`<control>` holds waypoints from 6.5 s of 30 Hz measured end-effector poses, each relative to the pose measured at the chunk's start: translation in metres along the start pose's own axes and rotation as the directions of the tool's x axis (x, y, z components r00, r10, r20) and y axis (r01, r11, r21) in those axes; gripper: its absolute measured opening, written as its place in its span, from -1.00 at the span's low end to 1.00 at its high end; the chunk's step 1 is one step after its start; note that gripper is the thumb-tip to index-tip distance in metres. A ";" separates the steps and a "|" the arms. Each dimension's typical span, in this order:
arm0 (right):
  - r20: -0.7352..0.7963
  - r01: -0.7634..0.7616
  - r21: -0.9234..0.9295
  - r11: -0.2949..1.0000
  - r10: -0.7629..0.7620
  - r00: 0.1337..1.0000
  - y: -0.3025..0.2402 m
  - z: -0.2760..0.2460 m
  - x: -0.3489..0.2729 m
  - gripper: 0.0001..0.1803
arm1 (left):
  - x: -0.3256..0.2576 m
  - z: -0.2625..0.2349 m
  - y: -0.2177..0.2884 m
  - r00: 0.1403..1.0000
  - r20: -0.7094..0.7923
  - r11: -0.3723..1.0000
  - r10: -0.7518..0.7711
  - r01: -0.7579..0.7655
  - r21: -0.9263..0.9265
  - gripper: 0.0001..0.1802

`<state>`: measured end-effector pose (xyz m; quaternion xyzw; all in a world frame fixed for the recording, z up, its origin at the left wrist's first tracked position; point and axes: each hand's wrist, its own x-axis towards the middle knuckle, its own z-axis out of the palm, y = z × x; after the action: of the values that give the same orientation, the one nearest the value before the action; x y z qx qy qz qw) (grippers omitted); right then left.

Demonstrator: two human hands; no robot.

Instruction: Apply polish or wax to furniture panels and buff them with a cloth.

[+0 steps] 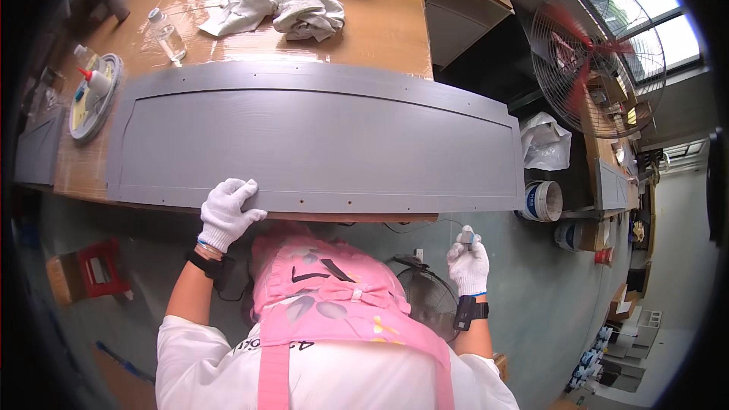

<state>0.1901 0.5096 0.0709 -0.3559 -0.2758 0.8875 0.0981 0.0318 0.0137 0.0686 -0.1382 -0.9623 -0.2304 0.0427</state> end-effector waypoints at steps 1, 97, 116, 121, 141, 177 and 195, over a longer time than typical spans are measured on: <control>0.021 -0.024 -0.023 0.999 0.024 0.999 -0.002 0.015 0.011 -0.83 | 0.002 0.001 -0.001 1.000 -0.003 1.000 -0.006 0.006 -0.019 -0.39; 0.703 0.575 -0.522 -0.630 0.063 0.708 -0.029 0.294 0.292 -0.61 | 0.049 0.055 0.023 0.906 -0.346 0.962 -0.244 0.271 0.033 -0.84; 0.604 0.520 -0.613 -0.595 0.071 0.794 -0.027 0.303 0.285 -0.58 | 0.050 0.057 0.026 0.910 -0.284 0.944 -0.301 0.326 0.044 -0.88; 0.530 0.455 -0.598 -0.660 0.101 0.842 -0.056 0.297 0.292 -0.58 | 0.044 0.061 0.023 0.909 -0.302 0.949 -0.288 0.313 0.036 -0.88; 0.488 0.324 -0.624 -0.711 -0.032 0.872 -0.144 0.236 0.323 -0.56 | 0.052 0.085 0.092 0.965 -0.238 0.960 -0.108 0.164 0.228 -0.69; 0.657 0.570 -0.550 -0.610 0.105 0.747 -0.166 0.211 0.341 -0.66 | 0.076 0.122 0.158 0.982 -0.179 0.982 -0.057 0.087 0.166 -0.69; 0.470 0.331 -0.660 -0.674 -0.027 0.882 -0.258 0.177 0.352 -0.59 | 0.075 0.123 0.158 0.980 -0.189 0.979 -0.065 0.099 0.176 -0.72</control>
<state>-0.1924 0.7798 0.1172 -0.0887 -0.9846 0.1139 -0.0987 0.0027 0.2238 0.0382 -0.0720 -0.9765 -0.1534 0.1335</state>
